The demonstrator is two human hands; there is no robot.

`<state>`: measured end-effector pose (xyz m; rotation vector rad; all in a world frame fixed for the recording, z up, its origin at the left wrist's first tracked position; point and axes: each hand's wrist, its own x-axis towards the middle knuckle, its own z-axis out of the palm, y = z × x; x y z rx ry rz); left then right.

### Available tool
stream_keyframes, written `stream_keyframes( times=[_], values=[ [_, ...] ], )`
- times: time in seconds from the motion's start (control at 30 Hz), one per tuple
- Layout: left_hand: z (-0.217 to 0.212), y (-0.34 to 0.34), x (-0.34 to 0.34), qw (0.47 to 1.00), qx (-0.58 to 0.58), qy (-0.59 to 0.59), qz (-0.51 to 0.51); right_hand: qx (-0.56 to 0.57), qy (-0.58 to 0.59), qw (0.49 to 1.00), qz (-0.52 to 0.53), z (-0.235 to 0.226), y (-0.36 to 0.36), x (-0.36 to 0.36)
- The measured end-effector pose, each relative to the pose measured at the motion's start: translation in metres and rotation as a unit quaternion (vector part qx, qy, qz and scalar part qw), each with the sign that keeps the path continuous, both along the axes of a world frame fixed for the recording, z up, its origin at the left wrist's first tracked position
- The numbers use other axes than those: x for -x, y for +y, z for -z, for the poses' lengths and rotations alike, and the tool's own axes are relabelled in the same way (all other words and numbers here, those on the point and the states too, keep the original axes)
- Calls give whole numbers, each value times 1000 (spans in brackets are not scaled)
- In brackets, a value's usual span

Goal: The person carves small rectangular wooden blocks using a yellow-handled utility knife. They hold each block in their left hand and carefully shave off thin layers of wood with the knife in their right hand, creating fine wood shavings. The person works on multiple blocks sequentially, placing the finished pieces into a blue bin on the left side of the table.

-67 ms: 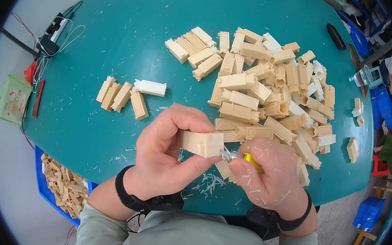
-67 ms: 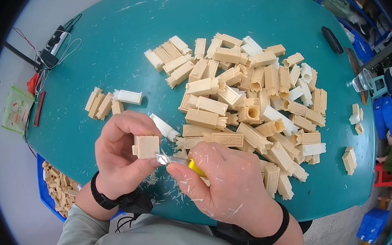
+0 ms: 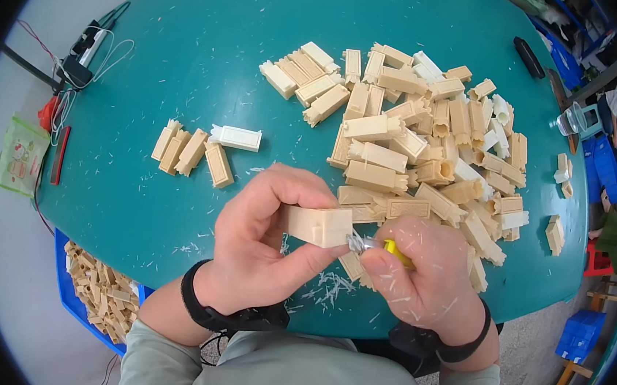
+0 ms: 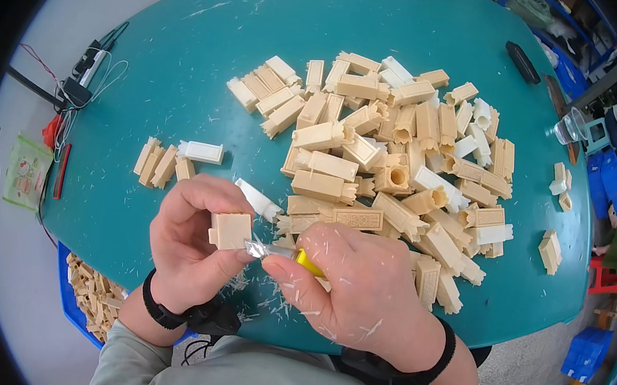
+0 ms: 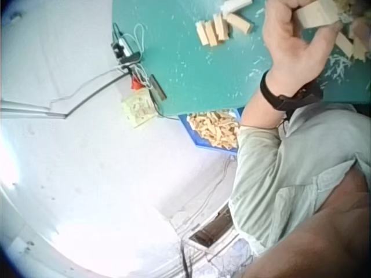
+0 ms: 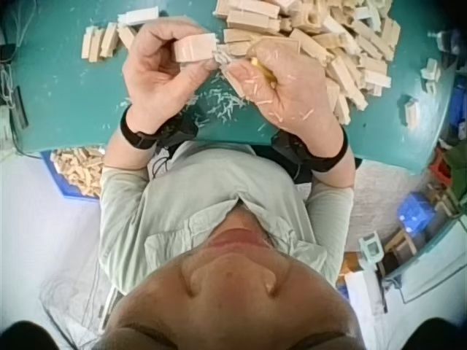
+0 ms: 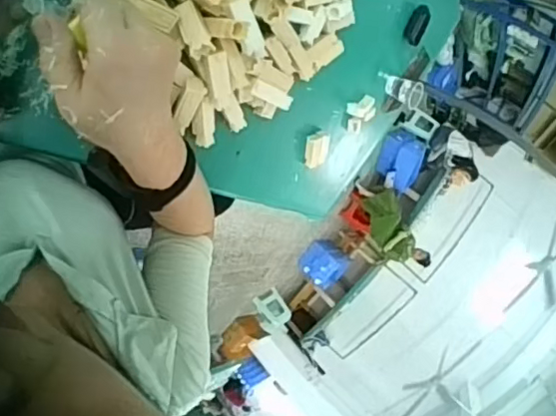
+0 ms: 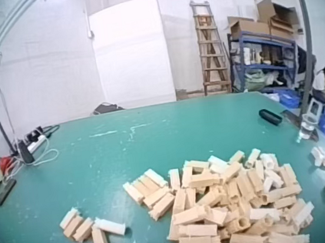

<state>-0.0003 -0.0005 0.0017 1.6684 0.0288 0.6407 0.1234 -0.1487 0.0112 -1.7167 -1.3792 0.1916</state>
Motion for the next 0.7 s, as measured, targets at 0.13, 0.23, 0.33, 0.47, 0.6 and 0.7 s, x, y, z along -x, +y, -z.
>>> stream_keyframes(
  times=[0.13,0.23,0.33,0.47,0.6,0.7],
  values=[
    [-1,0,1,1000,5,6,3,-2,7,1000,0,0,1,0],
    [-1,0,1,1000,1,11,6,1,9,1000,3,0,0,0],
    [0,-2,1,1000,9,12,6,4,16,1000,9,-2,0,0],
    [-4,-9,1,997,-45,12,55,28,7,998,53,-1,1,-6],
    [-4,-7,-2,992,-86,6,97,62,79,991,92,0,0,-14],
    [-2,2,-4,991,-108,0,82,40,117,989,78,-9,-2,-11]
  ],
)
